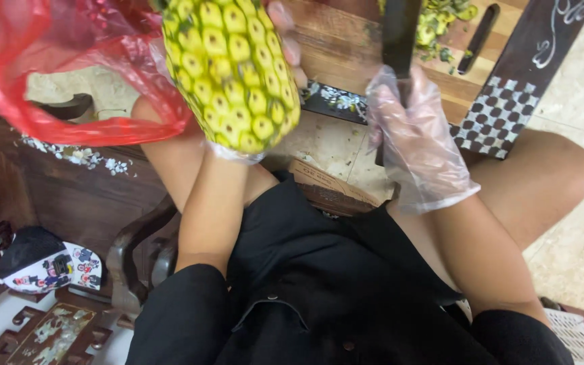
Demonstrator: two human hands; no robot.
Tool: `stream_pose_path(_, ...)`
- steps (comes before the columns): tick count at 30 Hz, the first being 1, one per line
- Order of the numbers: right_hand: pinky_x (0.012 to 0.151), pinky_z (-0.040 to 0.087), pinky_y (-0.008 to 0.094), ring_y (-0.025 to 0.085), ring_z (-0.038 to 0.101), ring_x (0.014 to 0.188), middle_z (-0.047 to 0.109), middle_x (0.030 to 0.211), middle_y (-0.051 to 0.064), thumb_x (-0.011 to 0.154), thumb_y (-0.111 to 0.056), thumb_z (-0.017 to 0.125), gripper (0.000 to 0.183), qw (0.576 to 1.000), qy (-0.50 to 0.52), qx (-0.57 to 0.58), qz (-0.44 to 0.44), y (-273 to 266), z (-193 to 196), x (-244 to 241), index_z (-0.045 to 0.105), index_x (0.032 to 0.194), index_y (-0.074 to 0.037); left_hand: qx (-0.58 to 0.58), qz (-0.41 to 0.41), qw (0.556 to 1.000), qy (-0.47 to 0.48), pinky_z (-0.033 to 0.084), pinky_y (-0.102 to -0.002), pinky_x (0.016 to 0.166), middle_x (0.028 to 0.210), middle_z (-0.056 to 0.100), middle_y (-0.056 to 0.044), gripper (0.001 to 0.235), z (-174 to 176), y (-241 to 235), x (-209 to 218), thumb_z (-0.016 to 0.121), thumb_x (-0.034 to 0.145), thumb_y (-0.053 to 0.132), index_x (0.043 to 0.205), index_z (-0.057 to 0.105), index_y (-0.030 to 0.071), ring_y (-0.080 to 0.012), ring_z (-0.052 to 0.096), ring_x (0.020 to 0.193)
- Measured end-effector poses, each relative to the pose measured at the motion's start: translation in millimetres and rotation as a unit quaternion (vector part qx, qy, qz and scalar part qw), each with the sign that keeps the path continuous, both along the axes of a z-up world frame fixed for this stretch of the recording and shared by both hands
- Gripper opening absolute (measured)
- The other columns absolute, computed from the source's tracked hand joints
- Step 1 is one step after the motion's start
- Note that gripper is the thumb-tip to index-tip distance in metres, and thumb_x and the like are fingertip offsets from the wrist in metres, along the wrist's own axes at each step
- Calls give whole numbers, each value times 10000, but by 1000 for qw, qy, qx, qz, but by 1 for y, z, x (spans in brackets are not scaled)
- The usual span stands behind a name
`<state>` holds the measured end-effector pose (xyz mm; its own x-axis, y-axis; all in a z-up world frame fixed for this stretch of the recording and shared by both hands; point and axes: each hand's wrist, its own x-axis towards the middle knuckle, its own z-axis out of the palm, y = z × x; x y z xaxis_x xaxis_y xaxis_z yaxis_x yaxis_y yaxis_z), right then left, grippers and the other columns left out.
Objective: The person sits on a chair and peels pineapples one at a time with a knife, rotating each fruit to remove the eyes and skin. The removed peels and trimmings are dropped into a red plastic bag beside the cutting board, and finished pineapples are set aside.
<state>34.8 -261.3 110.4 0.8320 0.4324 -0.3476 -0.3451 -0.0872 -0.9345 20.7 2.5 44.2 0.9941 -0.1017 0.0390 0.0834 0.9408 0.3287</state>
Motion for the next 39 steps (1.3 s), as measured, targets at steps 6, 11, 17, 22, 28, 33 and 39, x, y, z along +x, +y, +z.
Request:
stream_pose_path(6,597,462,262,86,505,668,524,818,-20,1092,-194,595,180,999,-3,26,-32,5,3,-8,541,1181,-47,-45,-137,988,-50,573,-498,930,1255,580,-189,600,20,-2,-1,695,968,484,1395,475,124,-363,618,1116)
stream_pose_path(11,618,493,257,64,509,678,537,828,-25,1090,-176,590,186,1000,-6,6,6,8,-4,-12,533,1197,-34,-110,-158,980,-52,565,-503,965,1256,584,-192,637,23,-6,0,706,932,450,1438,460,151,-370,624,1132)
stream_pose_path(17,619,489,258,61,507,679,542,824,-25,1090,-165,570,173,1000,-10,-12,11,9,-5,-11,541,1195,-30,-182,-183,965,-48,557,-507,1006,1256,591,-195,698,30,-10,-1,717,888,410,1490,443,186,-378,632,1152)
stream_pose_path(22,620,474,253,67,503,679,535,793,-24,1098,-172,570,165,998,-11,-58,30,13,6,-11,549,1179,-30,-190,-177,965,-24,552,-485,1008,1265,591,-182,617,19,-7,-6,663,972,403,1504,442,185,-367,634,1157)
stream_pose_path(28,593,458,253,67,520,665,554,774,-22,1068,-232,582,215,992,-30,-108,62,13,9,-12,569,1186,-53,-130,-105,986,19,540,-471,1020,1308,576,-159,573,-5,-6,0,620,1040,442,1509,439,166,-345,617,1193)
stream_pose_path(33,575,439,254,66,502,654,535,758,-25,1049,-266,602,236,995,3,-89,46,9,3,-9,581,1173,-66,-76,-37,995,43,529,-485,1047,1353,560,-149,644,-14,-10,-1,640,1004,485,1519,431,159,-335,597,1241)
stream_pose_path(39,697,515,250,64,549,779,582,913,-5,1084,-169,621,177,996,-78,-51,11,5,0,-6,516,1151,-44,-13,40,997,68,515,-500,1081,1406,542,-136,730,-23,-18,-1,665,961,536,1532,421,150,-323,574,1299)
